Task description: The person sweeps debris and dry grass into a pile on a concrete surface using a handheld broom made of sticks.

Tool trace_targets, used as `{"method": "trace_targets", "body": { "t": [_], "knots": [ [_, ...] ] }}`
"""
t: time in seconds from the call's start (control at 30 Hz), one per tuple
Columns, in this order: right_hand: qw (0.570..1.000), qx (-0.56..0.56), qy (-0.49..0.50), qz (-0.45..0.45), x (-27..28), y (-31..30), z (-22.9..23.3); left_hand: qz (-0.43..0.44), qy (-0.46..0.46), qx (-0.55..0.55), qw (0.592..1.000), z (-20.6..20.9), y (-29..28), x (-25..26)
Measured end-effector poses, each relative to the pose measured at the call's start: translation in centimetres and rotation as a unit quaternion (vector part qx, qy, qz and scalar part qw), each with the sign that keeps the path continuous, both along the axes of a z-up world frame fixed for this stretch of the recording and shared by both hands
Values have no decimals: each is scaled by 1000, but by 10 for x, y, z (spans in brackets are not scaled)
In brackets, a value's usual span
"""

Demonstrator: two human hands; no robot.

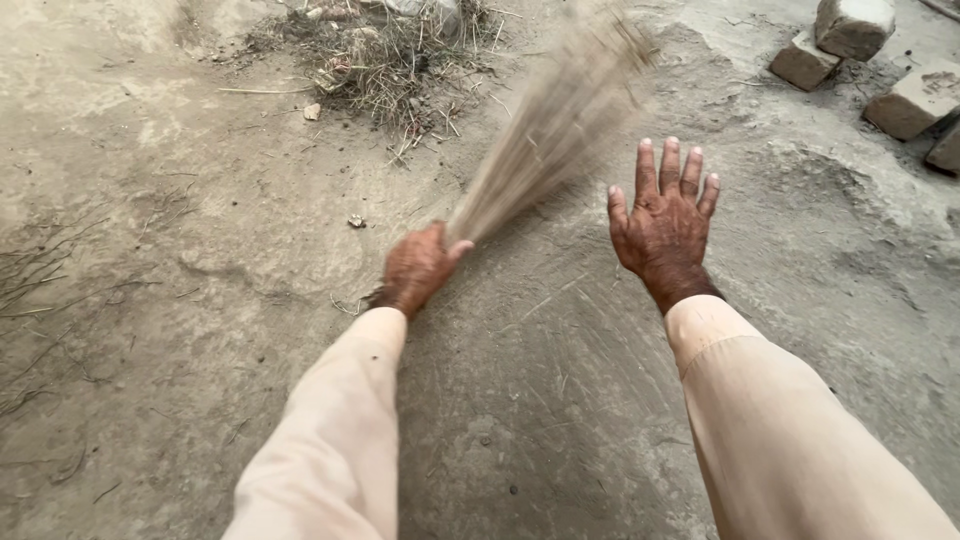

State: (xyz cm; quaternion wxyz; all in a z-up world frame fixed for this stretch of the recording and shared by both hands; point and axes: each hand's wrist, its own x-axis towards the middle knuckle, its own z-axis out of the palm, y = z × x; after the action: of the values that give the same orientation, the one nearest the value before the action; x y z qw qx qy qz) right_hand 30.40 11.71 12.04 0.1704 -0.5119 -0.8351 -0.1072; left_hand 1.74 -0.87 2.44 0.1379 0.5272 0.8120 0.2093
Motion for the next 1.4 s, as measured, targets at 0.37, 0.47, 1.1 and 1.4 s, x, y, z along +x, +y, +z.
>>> {"method": "trace_targets", "body": {
  "t": [0.37, 0.47, 1.1, 1.4],
  "knots": [
    [1000, -19, -11, -5, 7, -2, -7, -56, -2, -32, 998, -38, 15, 15],
    [1000, -22, -17, -10, 10, -1, -10, 83, -143, -31, 986, -28, 5, -3],
    [999, -35, -13, 9, -3, -1, -16, 219, -166, 63, 959, 23, -33, -96],
    [1000, -13, 6, 3, 22, 5, -27, 64, -60, -137, 987, -31, -144, -203]
  ]
}}
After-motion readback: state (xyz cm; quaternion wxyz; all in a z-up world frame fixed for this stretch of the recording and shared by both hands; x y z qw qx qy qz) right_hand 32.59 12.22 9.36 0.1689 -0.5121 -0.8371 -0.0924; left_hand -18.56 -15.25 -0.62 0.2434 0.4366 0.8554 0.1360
